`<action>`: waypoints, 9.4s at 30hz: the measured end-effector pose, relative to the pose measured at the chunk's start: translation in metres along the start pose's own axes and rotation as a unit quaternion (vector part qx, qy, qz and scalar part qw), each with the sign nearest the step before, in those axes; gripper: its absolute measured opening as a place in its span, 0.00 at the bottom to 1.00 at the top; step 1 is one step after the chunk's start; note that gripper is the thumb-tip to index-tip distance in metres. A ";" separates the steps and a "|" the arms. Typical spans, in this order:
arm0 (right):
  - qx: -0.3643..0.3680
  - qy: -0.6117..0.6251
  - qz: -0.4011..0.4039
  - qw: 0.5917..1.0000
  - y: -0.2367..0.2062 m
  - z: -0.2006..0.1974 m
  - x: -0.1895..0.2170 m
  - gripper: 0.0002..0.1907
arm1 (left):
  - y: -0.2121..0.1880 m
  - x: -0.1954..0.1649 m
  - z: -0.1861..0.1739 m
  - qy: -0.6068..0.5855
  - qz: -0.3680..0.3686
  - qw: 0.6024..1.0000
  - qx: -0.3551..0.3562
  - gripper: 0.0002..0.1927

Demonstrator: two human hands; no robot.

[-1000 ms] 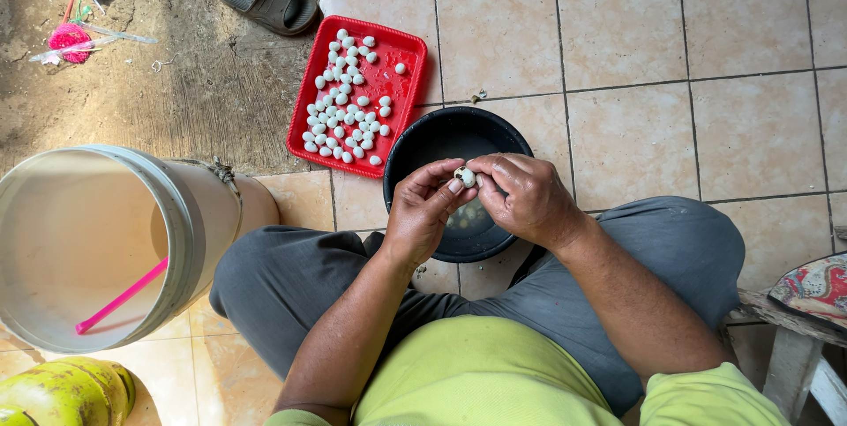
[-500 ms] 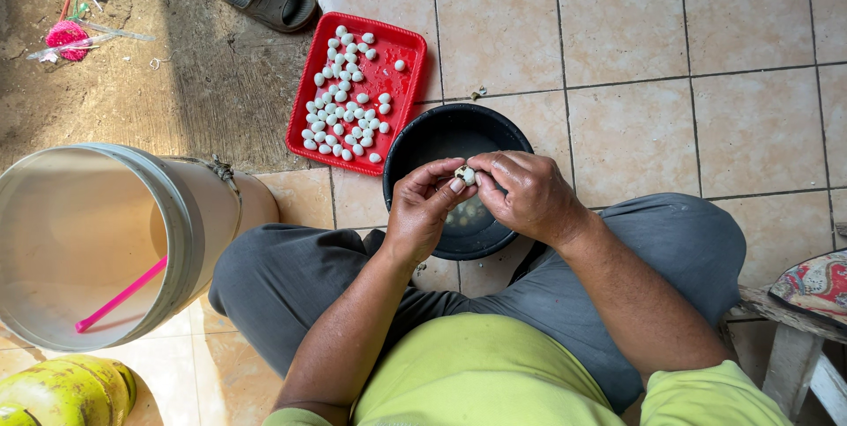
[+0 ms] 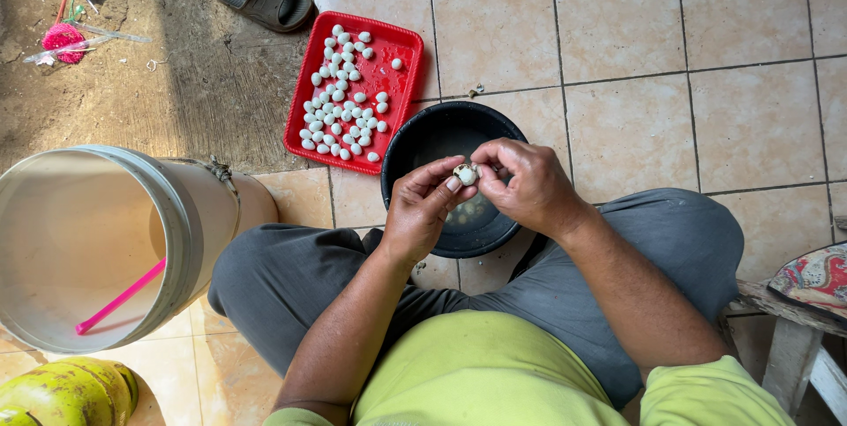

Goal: The person sits on the floor and peels the shells off boiled eggs by hand, dipping each egg in a black bowl of water and placing the peeled egg onto a red tray with other peeled eggs.

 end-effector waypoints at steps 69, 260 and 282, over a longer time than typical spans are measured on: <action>0.005 -0.029 -0.102 0.994 0.000 0.001 0.011 0.06 | 0.003 -0.001 -0.005 -0.037 -0.028 0.999 -0.018 0.13; 0.002 -0.007 0.082 0.997 -0.002 0.006 -0.018 0.05 | 0.005 0.003 -0.007 0.011 -0.027 0.999 -0.031 0.20; 0.003 -0.075 -0.131 0.989 -0.008 0.010 0.008 0.09 | -0.002 -0.007 0.006 0.194 0.110 0.975 -0.004 0.18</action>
Point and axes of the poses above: each hand's wrist, its own y-axis towards the middle knuckle, its own z-axis out of the palm, x = y × z, the point moved 5 cm from there along y, towards the middle knuckle, and after that the axes turned 4 degrees about -x, right-handed, at the moved point
